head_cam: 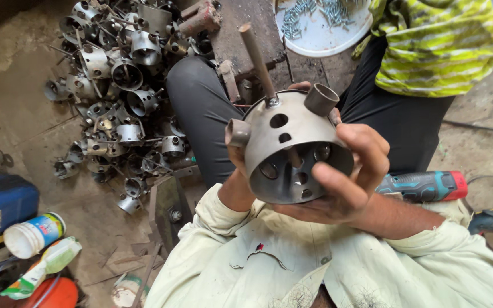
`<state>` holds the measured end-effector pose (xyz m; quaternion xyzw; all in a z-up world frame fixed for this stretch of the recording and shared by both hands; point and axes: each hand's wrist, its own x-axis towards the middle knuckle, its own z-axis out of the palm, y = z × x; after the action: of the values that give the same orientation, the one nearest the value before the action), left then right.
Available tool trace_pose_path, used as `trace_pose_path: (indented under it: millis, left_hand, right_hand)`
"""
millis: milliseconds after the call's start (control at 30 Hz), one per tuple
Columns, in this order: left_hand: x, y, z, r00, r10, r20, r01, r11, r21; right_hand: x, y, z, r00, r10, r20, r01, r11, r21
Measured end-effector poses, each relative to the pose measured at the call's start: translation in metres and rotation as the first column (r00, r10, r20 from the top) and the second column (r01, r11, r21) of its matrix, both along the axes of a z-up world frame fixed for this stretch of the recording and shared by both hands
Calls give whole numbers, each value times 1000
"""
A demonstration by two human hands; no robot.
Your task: The person sits on the floor and assembles metal parts by attaching circular metal discs to cylindrical housings. They use a cordless drill to drive screws into the discs, securing them to the housings. The person wipes the discs with a cloth before and after drilling, then places the assembled units into a pile.
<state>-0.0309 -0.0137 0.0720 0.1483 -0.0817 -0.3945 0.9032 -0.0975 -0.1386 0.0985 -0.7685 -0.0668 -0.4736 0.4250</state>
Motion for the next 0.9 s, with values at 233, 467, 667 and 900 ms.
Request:
trace_pose_path:
  millis: [233,467,667,900]
  left_hand:
    - [-4,-5,3,992,-46,-116,33,994,-108]
    - [-23,-5,34,891,-197,-410,50,938,-342]
    - [-32,15,21,971,-49,-233,23,993,-113]
    - [11,8,1,995,39,89,-56,979,198]
  right_hand:
    - [-15,-15,-3,996,43,-73,-53,989,-139]
    - [5,8,-22,942,-75,328,99,993,-56]
    - [8,21,-27,876,-172,451,206,978,-28]
    - [7,-35,1,990,120,-75,-119,993,14]
